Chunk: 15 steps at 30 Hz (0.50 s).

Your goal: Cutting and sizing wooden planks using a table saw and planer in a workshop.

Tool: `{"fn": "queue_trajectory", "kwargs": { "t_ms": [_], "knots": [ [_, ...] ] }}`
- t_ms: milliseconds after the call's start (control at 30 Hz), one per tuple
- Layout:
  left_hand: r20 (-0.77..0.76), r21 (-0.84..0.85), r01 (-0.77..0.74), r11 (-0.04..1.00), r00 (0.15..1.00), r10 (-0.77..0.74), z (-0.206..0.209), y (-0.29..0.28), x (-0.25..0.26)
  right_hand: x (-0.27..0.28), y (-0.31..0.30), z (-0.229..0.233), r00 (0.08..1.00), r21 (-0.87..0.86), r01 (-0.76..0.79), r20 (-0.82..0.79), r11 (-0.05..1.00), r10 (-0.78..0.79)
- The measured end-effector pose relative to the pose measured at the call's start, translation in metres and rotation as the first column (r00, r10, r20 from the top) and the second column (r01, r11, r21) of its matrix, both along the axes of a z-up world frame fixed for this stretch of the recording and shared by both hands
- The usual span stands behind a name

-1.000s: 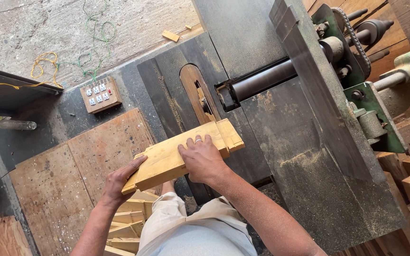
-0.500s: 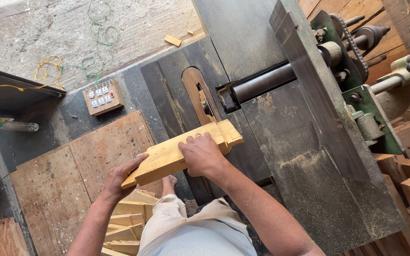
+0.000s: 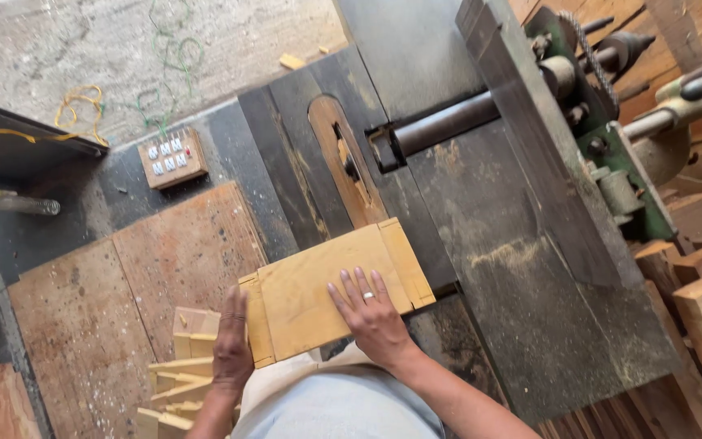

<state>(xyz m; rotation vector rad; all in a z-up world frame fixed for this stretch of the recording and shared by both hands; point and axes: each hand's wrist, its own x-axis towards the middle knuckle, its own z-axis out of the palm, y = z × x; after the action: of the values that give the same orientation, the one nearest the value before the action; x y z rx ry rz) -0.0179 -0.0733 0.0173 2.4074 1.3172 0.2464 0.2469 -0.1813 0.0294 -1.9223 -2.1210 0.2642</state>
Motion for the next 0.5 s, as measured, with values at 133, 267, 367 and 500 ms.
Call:
{"fn": "queue_trajectory", "kwargs": {
  "t_ms": [133,267,367,500],
  "knots": [
    [0.084,-0.927,-0.311,0.211,0.374,0.923,-0.091,-0.060,-0.049,-0.018,-0.034,-0.023,1.000,0.073,0.030,0.007,0.997,-0.031],
    [0.055,-0.991,0.124,0.045,0.077,0.995,-0.078,-0.058,-0.055,-0.022,-0.043,-0.030,0.999,0.089,0.018,-0.041,0.996,-0.014],
    [0.007,-0.949,0.312,-0.046,0.166,0.986,-0.079,-0.047,-0.070,-0.023,-0.043,-0.028,0.997,0.089,-0.072,-0.016,0.993,0.074],
    [0.041,-0.935,0.346,-0.082,0.335,0.941,-0.062,-0.055,-0.089,-0.030,-0.016,-0.020,0.958,0.095,-0.284,-0.021,0.954,0.287]
  ]
}}
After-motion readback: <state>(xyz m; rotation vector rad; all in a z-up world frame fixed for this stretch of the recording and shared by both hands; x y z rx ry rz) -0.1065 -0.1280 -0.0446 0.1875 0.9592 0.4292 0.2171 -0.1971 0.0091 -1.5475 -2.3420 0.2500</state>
